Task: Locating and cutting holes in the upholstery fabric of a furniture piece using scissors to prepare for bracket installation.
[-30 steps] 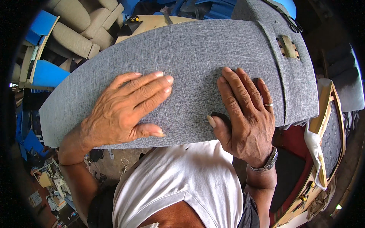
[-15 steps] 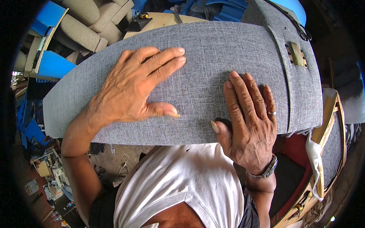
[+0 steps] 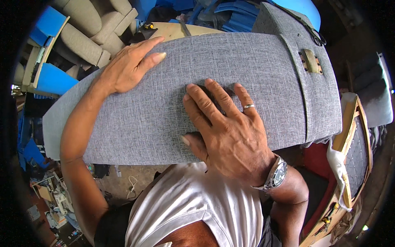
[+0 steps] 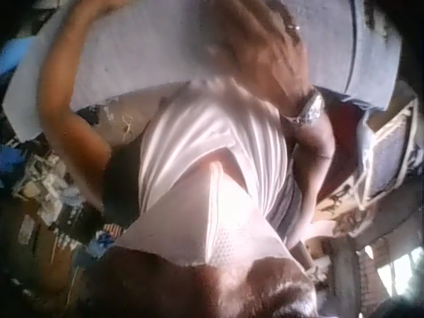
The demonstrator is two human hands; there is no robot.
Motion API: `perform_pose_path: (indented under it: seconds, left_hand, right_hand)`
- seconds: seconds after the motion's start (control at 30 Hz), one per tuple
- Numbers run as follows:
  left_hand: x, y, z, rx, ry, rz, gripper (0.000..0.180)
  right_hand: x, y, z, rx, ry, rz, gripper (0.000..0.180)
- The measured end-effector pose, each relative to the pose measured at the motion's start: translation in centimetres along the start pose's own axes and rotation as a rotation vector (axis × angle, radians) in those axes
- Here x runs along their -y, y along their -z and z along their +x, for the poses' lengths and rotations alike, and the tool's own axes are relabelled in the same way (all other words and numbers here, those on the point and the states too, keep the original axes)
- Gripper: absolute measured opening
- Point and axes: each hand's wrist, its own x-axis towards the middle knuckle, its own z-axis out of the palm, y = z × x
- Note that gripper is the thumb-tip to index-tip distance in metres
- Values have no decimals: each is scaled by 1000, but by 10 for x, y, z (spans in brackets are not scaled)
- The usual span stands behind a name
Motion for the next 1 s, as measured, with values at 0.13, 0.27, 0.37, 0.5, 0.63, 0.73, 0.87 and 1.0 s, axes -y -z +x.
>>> perform_pose_path:
  seconds: [0.13, 0.27, 0.37, 0.5, 0.63, 0.73, 0.87, 1.0]
  left_hand:
    - [10, -15, 0, -45, -47, -31, 63]
    - [11, -13, 2, -84, -113, 52, 62]
    - [11, -7, 7, -22, -100, 96, 60]
    - [12, -7, 7, -18, -105, -2, 54]
    - [15, -10, 7, -34, -122, 17, 52]
    - [16, -9, 8, 20, -118, 24, 54]
    - [18, -10, 7, 34, -95, 13, 56]
    - [20, -13, 8, -14, -139, 18, 57]
  right_hand:
    - [6, -3, 18, -8, -103, -8, 57]
    - [9, -9, 35, -42, -180, -9, 58]
    - [12, -8, 35, -41, -182, -46, 57]
    - [16, -3, 24, 1, -154, -54, 53]
    - [22, 0, 17, 28, -155, -39, 49]
    - [28, 4, 12, 61, -157, -60, 48]
    - [32, 6, 8, 94, -165, -64, 47]
    - [34, 8, 3, 85, -155, -42, 47]
